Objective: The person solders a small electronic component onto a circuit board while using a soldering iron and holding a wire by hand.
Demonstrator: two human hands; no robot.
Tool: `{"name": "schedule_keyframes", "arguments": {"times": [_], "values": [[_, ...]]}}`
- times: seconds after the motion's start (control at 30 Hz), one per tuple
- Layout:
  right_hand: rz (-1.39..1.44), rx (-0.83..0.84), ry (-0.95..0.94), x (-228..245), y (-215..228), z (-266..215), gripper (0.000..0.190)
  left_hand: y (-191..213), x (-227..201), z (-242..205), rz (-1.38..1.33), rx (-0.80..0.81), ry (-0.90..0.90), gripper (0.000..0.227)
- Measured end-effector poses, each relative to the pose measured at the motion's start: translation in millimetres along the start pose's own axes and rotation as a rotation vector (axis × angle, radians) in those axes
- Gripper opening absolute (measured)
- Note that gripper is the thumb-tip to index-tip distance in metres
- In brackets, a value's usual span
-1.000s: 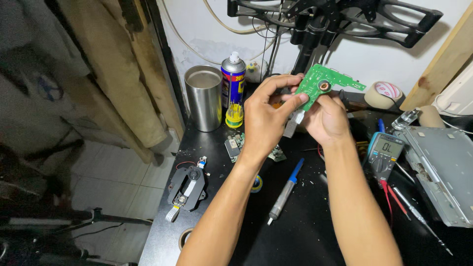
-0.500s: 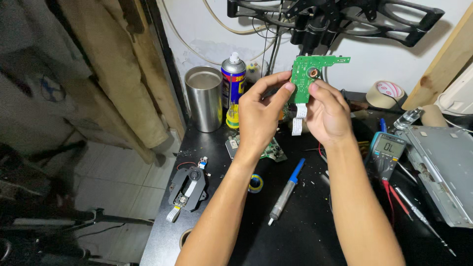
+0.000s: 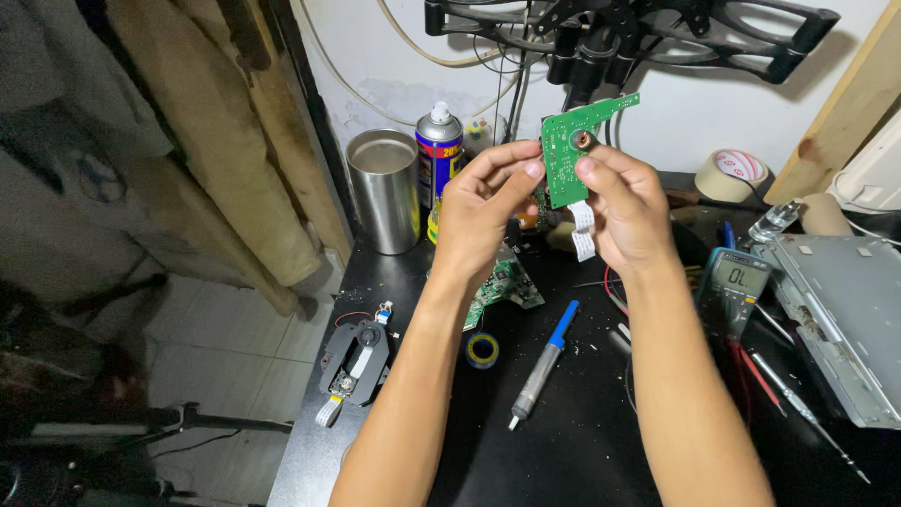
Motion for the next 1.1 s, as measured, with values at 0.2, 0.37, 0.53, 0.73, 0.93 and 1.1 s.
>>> {"name": "schedule_keyframes", "arguments": {"times": [0.2, 0.37, 0.53, 0.73, 0.93, 1.1], "values": [[-0.039, 0.002, -0.009, 3.3, -9.6, 0.0, 0.018, 6.0, 15.8, 3.8, -0.099, 0.029, 0.028, 0.021], [0.029, 0.049, -0.013, 2.4, -13.7, 1.3, 0.015, 5.8, 23.6, 3.1, -0.075, 0.017, -0.037, 0.009], [0.043, 0.042, -0.077, 2.0, -14.3, 2.6, 0.022, -0.4, 21.1, 1.7, -0.110, -0.031, -0.055, 0.006], [0.134, -0.063, -0.189, -1.5, -14.0, 9.3, 0.028, -3.8, 21.0, 0.3, -0.043, -0.040, -0.140, 0.008], [0.093, -0.054, -0.188, 7.5, -19.1, 3.7, 0.025, -3.3, 15.6, 0.8, -0.050, -0.099, -0.092, 0.009], [-0.044, -0.131, -0.131, 13.7, -16.7, -3.3, 0.020, -18.2, 3.5, -4.2, -0.001, -0.110, -0.104, 0.017]]}}
Point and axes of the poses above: each hand's wrist, its own z-axis towards the middle knuckle, its own y-axis out of the back of the hand, x = y × z, the point moved 3 cm from there along z, towards the middle knuckle, and after that the axes turned 2 degrees about -z, right-handed, at the moved point
